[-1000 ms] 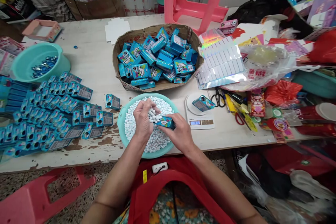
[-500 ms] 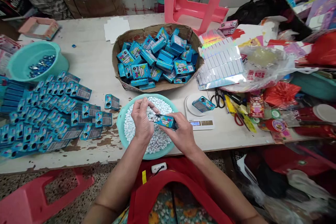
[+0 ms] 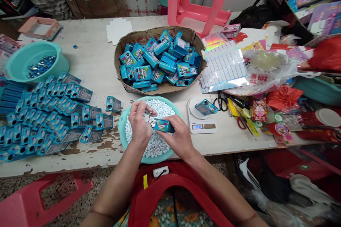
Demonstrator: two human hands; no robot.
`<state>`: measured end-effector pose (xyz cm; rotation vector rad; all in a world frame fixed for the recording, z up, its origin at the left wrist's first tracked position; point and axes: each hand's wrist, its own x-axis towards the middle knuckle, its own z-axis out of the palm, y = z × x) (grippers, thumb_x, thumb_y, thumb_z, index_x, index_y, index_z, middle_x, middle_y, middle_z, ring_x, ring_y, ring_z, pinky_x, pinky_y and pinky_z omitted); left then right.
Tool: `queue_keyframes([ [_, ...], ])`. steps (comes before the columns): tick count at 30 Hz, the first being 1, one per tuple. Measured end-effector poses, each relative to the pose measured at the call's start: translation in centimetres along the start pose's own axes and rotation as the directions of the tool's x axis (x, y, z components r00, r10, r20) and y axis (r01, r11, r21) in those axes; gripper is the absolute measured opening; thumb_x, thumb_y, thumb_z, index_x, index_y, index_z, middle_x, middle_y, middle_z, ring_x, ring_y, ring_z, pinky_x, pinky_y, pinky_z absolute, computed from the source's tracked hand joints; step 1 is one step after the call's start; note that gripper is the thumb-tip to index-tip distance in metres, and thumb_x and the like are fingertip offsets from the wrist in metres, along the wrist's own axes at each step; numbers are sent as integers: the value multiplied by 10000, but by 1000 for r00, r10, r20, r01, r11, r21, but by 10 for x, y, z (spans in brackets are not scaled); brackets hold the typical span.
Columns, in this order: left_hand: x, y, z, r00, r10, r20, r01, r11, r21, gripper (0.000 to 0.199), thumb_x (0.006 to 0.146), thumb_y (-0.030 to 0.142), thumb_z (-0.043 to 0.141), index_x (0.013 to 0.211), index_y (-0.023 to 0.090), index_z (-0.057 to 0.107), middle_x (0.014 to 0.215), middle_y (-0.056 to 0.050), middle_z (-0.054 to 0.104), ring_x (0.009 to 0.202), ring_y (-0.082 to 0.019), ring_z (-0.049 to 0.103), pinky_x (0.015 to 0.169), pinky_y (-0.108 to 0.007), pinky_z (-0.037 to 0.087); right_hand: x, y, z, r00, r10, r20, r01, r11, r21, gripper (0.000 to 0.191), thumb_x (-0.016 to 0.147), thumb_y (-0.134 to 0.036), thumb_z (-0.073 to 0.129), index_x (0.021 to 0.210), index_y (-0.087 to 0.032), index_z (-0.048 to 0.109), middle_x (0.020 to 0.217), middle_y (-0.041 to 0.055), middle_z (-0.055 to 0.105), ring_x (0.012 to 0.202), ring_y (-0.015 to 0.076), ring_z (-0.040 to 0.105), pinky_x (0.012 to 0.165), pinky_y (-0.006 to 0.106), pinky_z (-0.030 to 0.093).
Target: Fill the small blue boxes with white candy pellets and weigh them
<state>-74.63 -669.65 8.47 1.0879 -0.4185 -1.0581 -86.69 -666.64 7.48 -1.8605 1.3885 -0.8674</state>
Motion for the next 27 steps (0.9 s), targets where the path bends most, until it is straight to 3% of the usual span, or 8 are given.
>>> queue_keyframes([
  [6,5,-7,-4,998,-55,-26,56,998,41,292,797,358,606,639,163,456,585,32,489,500,-75,489,461,-192,387,-2,4,8,1000,4,4,-4,1000,-18,286,721,-264,729,973,-213,605,921,47,628,898,224,582,788,337,464],
  [10,2,-3,-3,1000,-29,5,29,1000,2,279,800,369,605,672,169,460,620,33,501,490,-69,484,441,-188,367,-2,2,4,1000,-10,-21,10,1000,11,289,739,-285,715,997,-223,599,954,49,627,926,225,577,817,344,458],
  [15,-2,2,2,999,-2,-48,2,1000,0,247,796,356,615,705,172,478,637,34,509,498,-69,495,467,-193,401,-2,-1,-2,1000,9,-22,-8,999,51,282,722,-248,725,975,-225,601,936,42,624,906,219,580,802,339,465],
  [19,-4,4,5,1000,0,-5,0,1000,11,298,786,400,628,692,175,457,624,39,502,438,-46,436,381,-168,302,-4,-3,-3,999,-7,-48,11,996,89,281,729,-251,719,982,-227,601,951,41,622,922,215,574,816,337,459],
  [24,2,-2,5,996,-90,-1,90,996,17,365,759,432,658,645,163,440,560,51,453,367,-20,332,335,-158,219,-2,3,8,998,52,-43,-45,989,143,284,686,-213,744,941,-219,620,911,25,623,881,202,581,789,320,463],
  [27,8,8,3,987,-156,26,158,986,-60,354,763,432,656,667,164,446,558,51,454,368,-18,332,331,-144,218,-1,9,7,997,69,-41,-59,976,210,320,664,-234,766,950,-214,624,929,26,622,898,200,584,807,319,458],
])
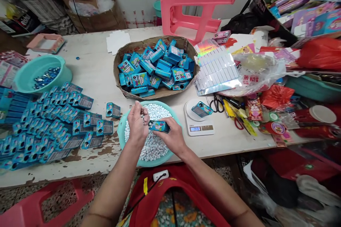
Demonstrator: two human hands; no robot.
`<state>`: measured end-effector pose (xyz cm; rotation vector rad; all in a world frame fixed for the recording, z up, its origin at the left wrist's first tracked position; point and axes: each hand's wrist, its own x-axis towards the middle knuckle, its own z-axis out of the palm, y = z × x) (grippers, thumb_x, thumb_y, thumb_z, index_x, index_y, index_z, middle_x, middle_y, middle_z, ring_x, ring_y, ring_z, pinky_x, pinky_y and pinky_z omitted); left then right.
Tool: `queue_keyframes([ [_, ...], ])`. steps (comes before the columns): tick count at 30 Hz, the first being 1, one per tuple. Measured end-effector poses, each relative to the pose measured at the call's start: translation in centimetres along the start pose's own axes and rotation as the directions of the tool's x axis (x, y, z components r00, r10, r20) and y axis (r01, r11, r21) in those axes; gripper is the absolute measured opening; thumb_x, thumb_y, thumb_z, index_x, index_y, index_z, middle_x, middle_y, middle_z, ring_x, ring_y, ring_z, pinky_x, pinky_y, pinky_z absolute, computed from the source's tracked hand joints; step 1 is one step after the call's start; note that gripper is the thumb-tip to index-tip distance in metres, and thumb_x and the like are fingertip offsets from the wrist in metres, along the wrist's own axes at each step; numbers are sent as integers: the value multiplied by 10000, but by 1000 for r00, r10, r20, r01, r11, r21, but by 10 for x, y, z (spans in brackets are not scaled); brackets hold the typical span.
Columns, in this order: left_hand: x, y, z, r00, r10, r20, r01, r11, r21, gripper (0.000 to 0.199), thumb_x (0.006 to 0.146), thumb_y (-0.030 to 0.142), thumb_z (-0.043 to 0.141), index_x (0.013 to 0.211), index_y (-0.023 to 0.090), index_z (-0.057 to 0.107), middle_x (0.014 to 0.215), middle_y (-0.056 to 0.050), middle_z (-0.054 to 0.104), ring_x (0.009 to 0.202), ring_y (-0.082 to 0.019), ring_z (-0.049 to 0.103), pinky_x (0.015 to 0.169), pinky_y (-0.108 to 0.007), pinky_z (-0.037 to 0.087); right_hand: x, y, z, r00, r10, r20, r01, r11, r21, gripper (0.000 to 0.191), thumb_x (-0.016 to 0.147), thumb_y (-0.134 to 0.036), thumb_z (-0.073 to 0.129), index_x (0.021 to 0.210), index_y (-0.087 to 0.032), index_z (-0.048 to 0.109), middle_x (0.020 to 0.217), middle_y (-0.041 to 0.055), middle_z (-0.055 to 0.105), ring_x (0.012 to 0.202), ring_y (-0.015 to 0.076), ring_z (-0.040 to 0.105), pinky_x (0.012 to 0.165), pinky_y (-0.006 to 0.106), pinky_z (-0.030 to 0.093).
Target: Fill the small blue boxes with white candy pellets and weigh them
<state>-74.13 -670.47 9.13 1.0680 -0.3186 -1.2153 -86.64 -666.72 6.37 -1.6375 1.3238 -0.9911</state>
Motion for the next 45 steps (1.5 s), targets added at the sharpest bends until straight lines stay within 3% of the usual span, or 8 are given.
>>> queue_keyframes([
  [4,10,19,-9,979,-200,24,201,970,-134,297,811,398,606,697,172,451,571,42,468,395,-30,387,334,-129,265,-3,1,-14,1000,6,-14,-4,990,141,344,653,-274,784,950,-215,621,937,20,622,906,189,586,818,314,459],
  [9,32,-2,-39,863,-449,-229,429,893,-136,179,897,215,429,725,168,441,651,-5,522,523,-75,527,423,-143,411,-21,1,-28,999,48,-15,-44,974,224,372,601,-295,819,915,-210,638,874,6,627,857,173,589,790,299,470],
  [15,33,-34,-57,809,-583,-76,576,812,-91,149,890,119,374,758,169,420,636,11,458,432,-44,406,351,-112,292,-45,15,-47,987,145,-62,-121,947,297,384,588,-301,826,912,-207,644,875,6,619,843,169,587,773,287,475],
  [21,31,-43,-22,735,-667,120,636,740,221,105,874,158,436,770,161,449,609,17,459,384,-39,343,328,-134,223,-59,36,-89,953,261,-154,-198,921,336,363,626,-309,804,929,-207,632,891,9,603,823,165,594,726,273,487],
  [27,40,-79,63,679,-649,344,394,717,575,205,776,319,597,731,135,520,694,-15,524,443,-40,373,372,-161,181,-71,67,-126,883,385,-270,-276,889,365,354,648,-314,786,942,-205,621,928,28,617,869,198,608,791,329,501],
  [31,50,-111,122,674,-532,512,-226,512,829,125,725,242,595,648,157,545,626,-1,503,521,-96,423,455,-208,266,-76,83,-148,838,452,-306,-326,864,384,349,669,-304,769,962,-214,604,933,26,623,859,199,608,797,343,497],
  [35,61,-141,163,521,-496,695,-721,180,669,90,709,119,531,656,182,565,697,-30,549,651,-155,471,570,-264,302,-78,98,-167,796,497,-346,-358,847,393,349,665,-303,768,957,-209,602,914,26,615,846,196,599,780,334,497],
  [45,56,-158,178,368,-575,731,-914,-80,397,277,739,39,426,893,207,583,894,-73,536,681,-183,470,556,-295,247,-78,123,-193,728,545,-416,-405,831,381,358,664,-320,765,959,-195,605,911,38,618,846,203,595,778,346,491],
])
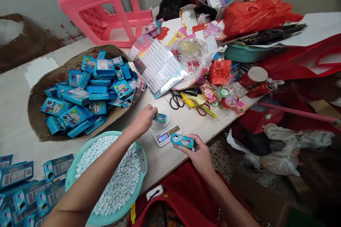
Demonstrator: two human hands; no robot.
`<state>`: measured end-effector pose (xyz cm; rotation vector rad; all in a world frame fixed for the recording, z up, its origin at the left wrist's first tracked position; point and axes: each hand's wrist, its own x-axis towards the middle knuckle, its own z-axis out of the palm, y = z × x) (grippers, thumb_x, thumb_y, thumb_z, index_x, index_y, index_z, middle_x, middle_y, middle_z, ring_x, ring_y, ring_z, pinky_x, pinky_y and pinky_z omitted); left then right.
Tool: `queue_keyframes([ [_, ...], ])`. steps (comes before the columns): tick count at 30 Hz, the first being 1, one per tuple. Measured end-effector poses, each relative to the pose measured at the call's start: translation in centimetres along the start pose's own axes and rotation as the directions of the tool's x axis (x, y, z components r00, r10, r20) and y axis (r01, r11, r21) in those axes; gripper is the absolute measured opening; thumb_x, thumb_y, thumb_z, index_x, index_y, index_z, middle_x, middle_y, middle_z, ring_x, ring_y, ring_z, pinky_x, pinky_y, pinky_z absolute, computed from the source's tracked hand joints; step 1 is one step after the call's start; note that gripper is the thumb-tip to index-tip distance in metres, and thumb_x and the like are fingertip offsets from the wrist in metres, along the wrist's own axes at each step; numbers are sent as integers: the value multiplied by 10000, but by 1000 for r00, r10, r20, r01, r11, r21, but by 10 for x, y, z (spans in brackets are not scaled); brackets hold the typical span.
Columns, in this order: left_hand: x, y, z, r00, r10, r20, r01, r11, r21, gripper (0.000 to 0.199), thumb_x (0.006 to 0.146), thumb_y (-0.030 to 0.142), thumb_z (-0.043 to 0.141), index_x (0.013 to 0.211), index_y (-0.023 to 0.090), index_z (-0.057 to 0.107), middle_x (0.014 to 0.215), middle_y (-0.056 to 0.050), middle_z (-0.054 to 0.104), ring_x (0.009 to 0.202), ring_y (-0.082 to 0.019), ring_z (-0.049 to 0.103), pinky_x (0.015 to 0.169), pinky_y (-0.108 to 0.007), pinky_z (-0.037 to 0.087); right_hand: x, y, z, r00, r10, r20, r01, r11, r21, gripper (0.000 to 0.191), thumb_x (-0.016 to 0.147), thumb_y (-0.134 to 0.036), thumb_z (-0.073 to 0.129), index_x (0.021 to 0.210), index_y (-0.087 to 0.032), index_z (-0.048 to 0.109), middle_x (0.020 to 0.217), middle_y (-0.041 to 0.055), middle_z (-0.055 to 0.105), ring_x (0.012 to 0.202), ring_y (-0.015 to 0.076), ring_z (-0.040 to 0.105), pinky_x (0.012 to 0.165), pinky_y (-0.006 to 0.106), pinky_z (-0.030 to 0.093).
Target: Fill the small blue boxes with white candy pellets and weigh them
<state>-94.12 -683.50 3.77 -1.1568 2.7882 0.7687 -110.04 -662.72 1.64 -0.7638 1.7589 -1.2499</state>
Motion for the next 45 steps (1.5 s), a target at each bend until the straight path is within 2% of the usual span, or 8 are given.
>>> queue_keyframes([
  [8,-1,-7,4,980,-143,-139,74,910,-408,80,691,121,556,708,187,599,715,-22,566,643,-146,485,586,-262,331,-2,-5,-1,1000,-24,0,24,999,33,376,645,-342,777,950,-194,615,896,35,640,810,197,609,742,338,512],
  [10,-5,-11,3,957,-264,-122,106,707,-699,49,653,166,629,685,169,592,654,-10,569,607,-134,510,578,-250,371,-5,-5,-1,1000,-26,-6,27,999,42,385,636,-341,783,950,-196,613,885,31,640,802,194,608,743,341,513],
  [14,-35,-22,2,881,-472,20,72,91,-993,223,605,232,723,763,132,600,697,-42,623,576,-119,578,513,-208,407,-12,-4,-5,999,-35,-37,36,999,40,406,626,-330,791,960,-196,605,878,22,632,804,185,600,767,348,505],
  [17,-71,-23,7,851,-509,131,118,-57,-991,283,577,211,755,804,116,615,723,-61,644,540,-97,580,469,-176,401,-20,-2,-7,998,-24,-54,26,999,39,415,626,-325,792,968,-193,599,891,18,631,814,176,596,783,343,498],
  [24,-118,-26,24,887,-404,222,310,167,-936,224,591,233,730,757,129,621,662,-66,651,486,-132,582,399,-191,374,-41,5,-2,998,25,-52,-23,999,43,436,616,-341,793,974,-188,598,898,27,660,815,183,609,780,347,504],
  [33,-70,-24,7,954,-295,51,293,885,-361,127,667,134,551,725,174,657,664,-15,637,602,-145,560,542,-236,365,-47,18,-9,996,70,-50,-67,997,45,436,637,-347,786,996,-199,589,932,31,660,858,193,598,811,347,482],
  [37,-34,-6,3,984,-163,-72,152,979,-134,263,708,80,468,858,178,660,874,-43,663,805,-174,573,676,-262,384,-43,21,-15,995,81,-56,-77,994,74,423,634,-345,788,981,-205,590,907,18,659,835,188,596,796,336,484],
  [45,-4,1,9,988,-127,-87,128,992,5,250,756,112,478,940,189,630,927,-67,632,835,-197,563,662,-280,374,-32,27,-23,996,62,-58,-58,996,63,427,654,-343,781,1008,-205,585,933,27,653,839,192,596,799,348,484],
])
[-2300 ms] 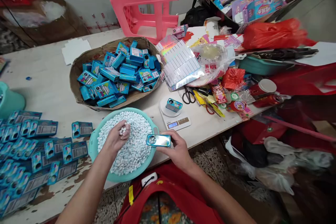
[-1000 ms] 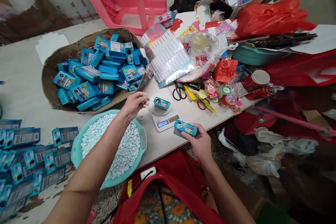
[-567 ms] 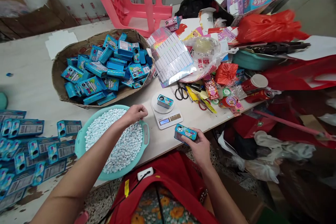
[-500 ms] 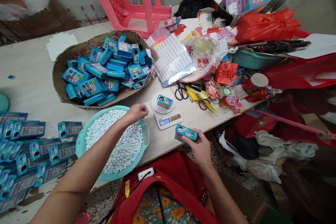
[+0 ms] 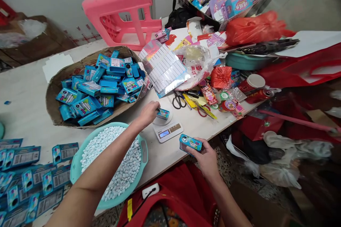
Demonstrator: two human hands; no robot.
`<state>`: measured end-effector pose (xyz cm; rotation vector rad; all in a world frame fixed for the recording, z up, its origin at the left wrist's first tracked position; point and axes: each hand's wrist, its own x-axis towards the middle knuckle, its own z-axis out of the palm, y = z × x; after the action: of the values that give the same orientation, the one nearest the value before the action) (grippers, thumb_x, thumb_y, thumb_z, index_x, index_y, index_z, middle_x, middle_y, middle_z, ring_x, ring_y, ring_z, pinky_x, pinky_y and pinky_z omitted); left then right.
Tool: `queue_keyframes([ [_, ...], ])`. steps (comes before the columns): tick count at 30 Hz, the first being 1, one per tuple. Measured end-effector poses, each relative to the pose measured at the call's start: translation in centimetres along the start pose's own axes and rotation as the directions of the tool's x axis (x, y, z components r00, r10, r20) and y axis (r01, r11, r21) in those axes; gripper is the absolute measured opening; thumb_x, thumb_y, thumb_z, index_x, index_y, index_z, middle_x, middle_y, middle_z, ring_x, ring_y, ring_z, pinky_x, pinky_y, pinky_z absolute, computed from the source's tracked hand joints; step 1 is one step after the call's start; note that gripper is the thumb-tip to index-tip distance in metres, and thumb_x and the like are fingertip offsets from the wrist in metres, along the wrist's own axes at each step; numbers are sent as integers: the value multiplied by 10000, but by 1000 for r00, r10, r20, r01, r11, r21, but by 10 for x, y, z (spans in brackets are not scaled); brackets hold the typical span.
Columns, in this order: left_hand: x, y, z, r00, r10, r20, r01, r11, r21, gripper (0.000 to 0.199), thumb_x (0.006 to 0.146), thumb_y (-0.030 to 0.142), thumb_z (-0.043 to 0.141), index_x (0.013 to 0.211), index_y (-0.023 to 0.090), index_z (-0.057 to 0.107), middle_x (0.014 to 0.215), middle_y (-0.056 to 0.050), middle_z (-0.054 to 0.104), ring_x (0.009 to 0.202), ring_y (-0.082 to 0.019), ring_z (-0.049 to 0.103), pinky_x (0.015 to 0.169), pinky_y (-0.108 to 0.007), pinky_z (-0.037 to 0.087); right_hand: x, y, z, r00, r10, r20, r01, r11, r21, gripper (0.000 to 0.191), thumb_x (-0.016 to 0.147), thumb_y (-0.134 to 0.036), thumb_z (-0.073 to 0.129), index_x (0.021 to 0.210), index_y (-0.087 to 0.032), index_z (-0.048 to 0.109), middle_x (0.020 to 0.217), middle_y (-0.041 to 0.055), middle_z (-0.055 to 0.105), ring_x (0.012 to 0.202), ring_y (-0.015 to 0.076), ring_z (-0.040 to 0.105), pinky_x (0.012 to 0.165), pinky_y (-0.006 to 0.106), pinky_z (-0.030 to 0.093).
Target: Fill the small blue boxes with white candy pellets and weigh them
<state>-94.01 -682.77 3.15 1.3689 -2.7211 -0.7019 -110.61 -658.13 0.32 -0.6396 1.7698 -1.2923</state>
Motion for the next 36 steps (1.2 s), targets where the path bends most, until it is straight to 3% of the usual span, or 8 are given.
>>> queue_keyframes([
  [8,-29,-18,-10,984,-103,-143,81,985,-151,181,788,204,509,923,203,630,933,-31,663,795,-169,576,664,-260,383,3,-6,1,999,-18,-30,17,999,-36,434,640,-364,783,993,-194,596,913,32,656,837,196,597,795,351,488],
  [13,-103,-57,-19,956,-282,-77,275,957,-87,211,828,314,458,922,213,618,934,-38,658,824,-192,589,674,-271,388,-1,-7,11,999,-19,-40,18,1000,-18,447,627,-370,785,990,-191,595,925,37,653,847,198,595,809,366,486],
  [17,-173,-97,-11,844,-536,29,536,844,4,347,817,420,447,1026,191,601,1073,-95,637,873,-246,592,657,-297,391,-8,-4,20,999,-22,-33,21,1000,-15,446,623,-364,788,987,-192,596,916,36,653,841,197,594,800,366,486],
  [19,-196,-111,-1,806,-582,111,588,808,-31,394,790,447,469,1056,181,587,1106,-112,625,887,-257,593,646,-296,393,-12,-2,24,1000,-22,-22,21,1000,-19,444,624,-361,789,987,-192,598,920,38,654,840,197,594,800,367,487],
  [22,-212,-118,12,821,-543,173,567,812,-140,320,781,435,467,956,197,591,998,-84,648,844,-239,594,629,-285,384,-18,2,29,1000,-28,-6,28,999,-29,453,622,-363,790,995,-191,598,924,39,657,834,198,599,804,377,491],
  [27,-217,-116,14,865,-476,157,501,820,-277,216,714,399,535,789,209,604,823,-34,641,741,-205,575,594,-273,363,-25,6,35,1000,-22,16,23,999,-41,462,616,-363,794,997,-192,597,896,33,664,817,196,605,801,377,496],
  [31,-227,-124,12,807,-569,158,547,621,-562,292,674,447,609,803,185,601,656,-10,579,604,-166,534,560,-271,385,-26,9,36,1000,-7,16,8,999,-36,473,610,-367,798,998,-191,594,891,34,664,811,200,608,807,390,499],
  [36,-232,-127,10,765,-591,257,386,102,-917,376,636,411,698,884,167,558,737,-13,573,617,-125,534,525,-231,394,-25,8,35,1000,-2,11,3,999,-41,485,616,-381,791,1012,-185,590,908,42,665,830,211,609,824,409,496],
])
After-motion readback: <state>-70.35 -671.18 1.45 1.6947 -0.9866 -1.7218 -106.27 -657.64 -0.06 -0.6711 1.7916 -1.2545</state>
